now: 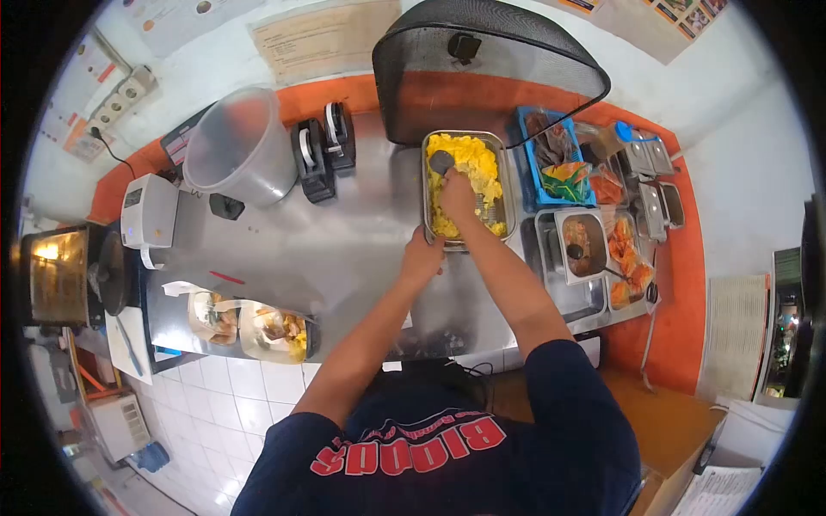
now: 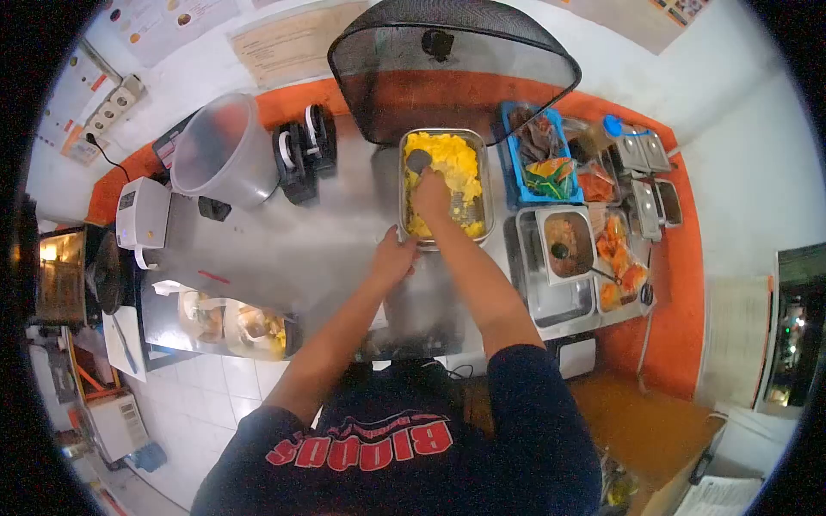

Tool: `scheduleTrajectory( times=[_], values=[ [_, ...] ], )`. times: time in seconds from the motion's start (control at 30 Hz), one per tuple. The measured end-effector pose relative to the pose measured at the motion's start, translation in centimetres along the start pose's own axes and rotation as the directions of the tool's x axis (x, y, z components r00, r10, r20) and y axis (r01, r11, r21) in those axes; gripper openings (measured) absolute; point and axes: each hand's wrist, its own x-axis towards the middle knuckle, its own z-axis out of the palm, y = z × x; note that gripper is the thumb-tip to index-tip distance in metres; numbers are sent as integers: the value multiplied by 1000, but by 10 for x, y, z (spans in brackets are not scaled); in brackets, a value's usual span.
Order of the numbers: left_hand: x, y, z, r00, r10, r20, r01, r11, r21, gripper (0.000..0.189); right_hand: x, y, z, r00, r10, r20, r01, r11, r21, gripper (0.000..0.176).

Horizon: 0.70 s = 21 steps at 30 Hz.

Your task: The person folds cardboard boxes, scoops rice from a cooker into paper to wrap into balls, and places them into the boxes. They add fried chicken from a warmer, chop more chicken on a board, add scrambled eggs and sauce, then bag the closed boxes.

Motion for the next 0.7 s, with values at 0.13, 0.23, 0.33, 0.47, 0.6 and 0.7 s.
scheduleTrajectory(
  times=[0.13,0.23,0.33,0.47,0.6,0.7],
  values=[
    [28,-22,30,998,-58,-20,56,996,-66,38,13,17,10,984,-76,159,76,997,3,13],
    [35,-40,43,993,37,-110,-54,986,-159,33,46,76,68,904,-325,277,373,917,-142,7],
    [46,-47,51,961,178,-213,-192,980,-46,35,61,49,-3,755,42,654,-195,967,162,8],
    [49,-51,53,960,158,-232,-189,975,-118,37,42,61,-35,596,161,786,-712,559,425,10],
    [33,-38,31,986,82,-144,-99,988,-116,47,20,58,-59,617,170,768,-782,247,573,7],
    [-1,-30,0,1000,-4,-10,3,991,-133,61,9,57,-81,686,155,711,-728,152,669,7]
  ],
)
